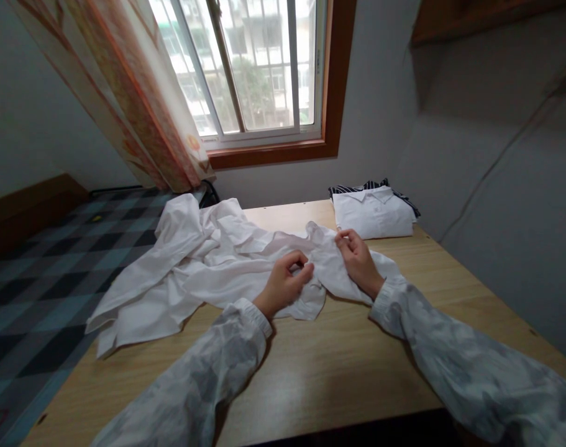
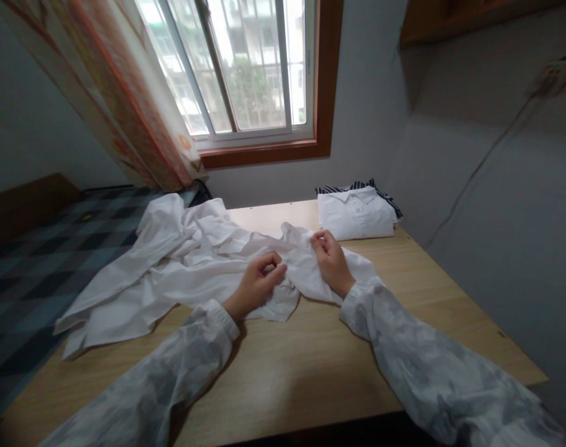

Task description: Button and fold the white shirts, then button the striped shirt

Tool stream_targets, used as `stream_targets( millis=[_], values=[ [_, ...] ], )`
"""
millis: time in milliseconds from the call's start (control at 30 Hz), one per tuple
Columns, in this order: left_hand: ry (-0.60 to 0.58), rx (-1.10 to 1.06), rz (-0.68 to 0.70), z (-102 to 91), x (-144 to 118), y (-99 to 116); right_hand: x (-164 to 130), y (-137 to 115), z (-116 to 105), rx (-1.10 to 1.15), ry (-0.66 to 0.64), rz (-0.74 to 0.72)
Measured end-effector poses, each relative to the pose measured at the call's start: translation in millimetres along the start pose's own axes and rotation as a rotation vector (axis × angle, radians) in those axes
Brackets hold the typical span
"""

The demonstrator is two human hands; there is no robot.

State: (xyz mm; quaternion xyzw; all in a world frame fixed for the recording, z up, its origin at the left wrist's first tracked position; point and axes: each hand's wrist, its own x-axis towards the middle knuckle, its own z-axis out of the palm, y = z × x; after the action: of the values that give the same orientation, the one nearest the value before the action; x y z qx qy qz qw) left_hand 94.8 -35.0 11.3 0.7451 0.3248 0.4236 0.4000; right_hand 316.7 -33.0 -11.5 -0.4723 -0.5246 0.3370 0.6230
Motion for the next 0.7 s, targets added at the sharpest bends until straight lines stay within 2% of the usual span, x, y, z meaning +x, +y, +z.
stream_targets(
  millis=[67, 167, 267, 400, 467, 533, 600, 667, 700],
  values=[
    [0.063, -0.026, 0.011, -2.3, -0.6, 1.0, 11.2, -3.7, -14.8, 0.014, 0.116, 0.014],
    [0.172, -0.026, 0.117, -9.6, 1.4, 8.0, 23.7, -16.0, -43.1, -0.029, 0.213, -0.042],
    [0.199, -0.036, 0.154, -21.2, 2.7, 18.7, 28.0, -29.2, -72.2, -0.153, 0.181, -0.092],
    [0.043, -0.104, -0.010, -38.2, -8.7, 27.3, 34.0, -39.7, -115.3, -0.386, 0.106, -0.063],
    [-0.046, -0.092, -0.094, -46.9, -20.0, 30.0, 42.1, -43.0, -144.0, -0.464, 0.183, -0.054],
    [-0.193, -0.064, -0.168, -57.2, -31.4, 34.3, 53.6, -45.9, -177.4, -0.568, 0.275, -0.044],
    [-0.342, -0.029, -0.216, -71.1, -39.7, 40.6, 66.9, -48.1, -209.4, -0.772, 0.306, -0.038],
    [-0.415, 0.017, -0.213, -90.4, -43.3, 46.7, 80.5, -49.2, -230.6, -1.036, 0.195, 0.003],
    [-0.407, 0.050, -0.208, -102.6, -43.5, 48.6, 86.8, -49.5, -234.0, -1.141, 0.138, -0.010]
  ],
)
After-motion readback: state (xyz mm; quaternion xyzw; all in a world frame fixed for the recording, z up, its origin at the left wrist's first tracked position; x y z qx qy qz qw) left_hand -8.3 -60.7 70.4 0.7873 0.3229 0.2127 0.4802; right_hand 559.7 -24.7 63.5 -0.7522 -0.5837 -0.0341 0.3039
